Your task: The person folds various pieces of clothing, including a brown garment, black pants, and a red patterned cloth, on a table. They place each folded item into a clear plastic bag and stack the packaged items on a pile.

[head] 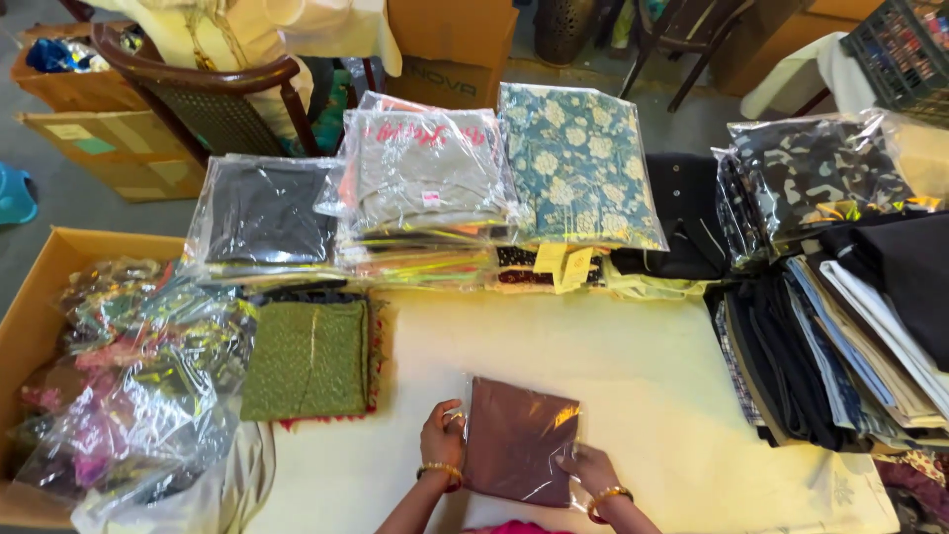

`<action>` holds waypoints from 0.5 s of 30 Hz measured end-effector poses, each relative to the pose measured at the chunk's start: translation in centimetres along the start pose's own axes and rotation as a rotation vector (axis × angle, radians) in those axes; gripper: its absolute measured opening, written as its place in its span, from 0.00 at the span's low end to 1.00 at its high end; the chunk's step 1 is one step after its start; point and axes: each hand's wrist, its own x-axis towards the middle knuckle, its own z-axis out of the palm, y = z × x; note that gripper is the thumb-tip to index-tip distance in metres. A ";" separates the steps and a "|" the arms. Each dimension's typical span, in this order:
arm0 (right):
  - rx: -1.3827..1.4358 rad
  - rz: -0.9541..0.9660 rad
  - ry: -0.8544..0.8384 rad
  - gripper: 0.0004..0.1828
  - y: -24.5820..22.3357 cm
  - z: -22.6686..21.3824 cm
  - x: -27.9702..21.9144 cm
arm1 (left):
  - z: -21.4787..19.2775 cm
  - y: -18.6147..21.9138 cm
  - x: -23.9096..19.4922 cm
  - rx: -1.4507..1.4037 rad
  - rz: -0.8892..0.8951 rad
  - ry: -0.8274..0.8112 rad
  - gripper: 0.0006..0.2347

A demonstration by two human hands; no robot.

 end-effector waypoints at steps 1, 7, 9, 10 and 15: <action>0.004 -0.003 0.006 0.19 -2.2 -0.3 -0.6 | -0.7 2.3 0.2 -0.001 0.005 -0.006 0.13; -0.034 -0.961 0.214 0.08 -25.6 -1.7 -15.3 | -7.5 21.0 0.7 -0.437 0.718 -0.029 0.14; -0.265 -0.955 0.573 0.09 -30.1 -2.0 -13.5 | -10.4 29.1 1.6 -0.296 0.864 0.138 0.11; -0.260 -0.957 0.579 0.09 -34.6 -0.9 -13.9 | -11.2 31.9 4.0 -0.296 0.870 0.133 0.11; -0.207 -1.066 0.675 0.16 -50.8 3.4 -6.1 | -13.2 39.3 19.5 -0.250 0.821 0.095 0.20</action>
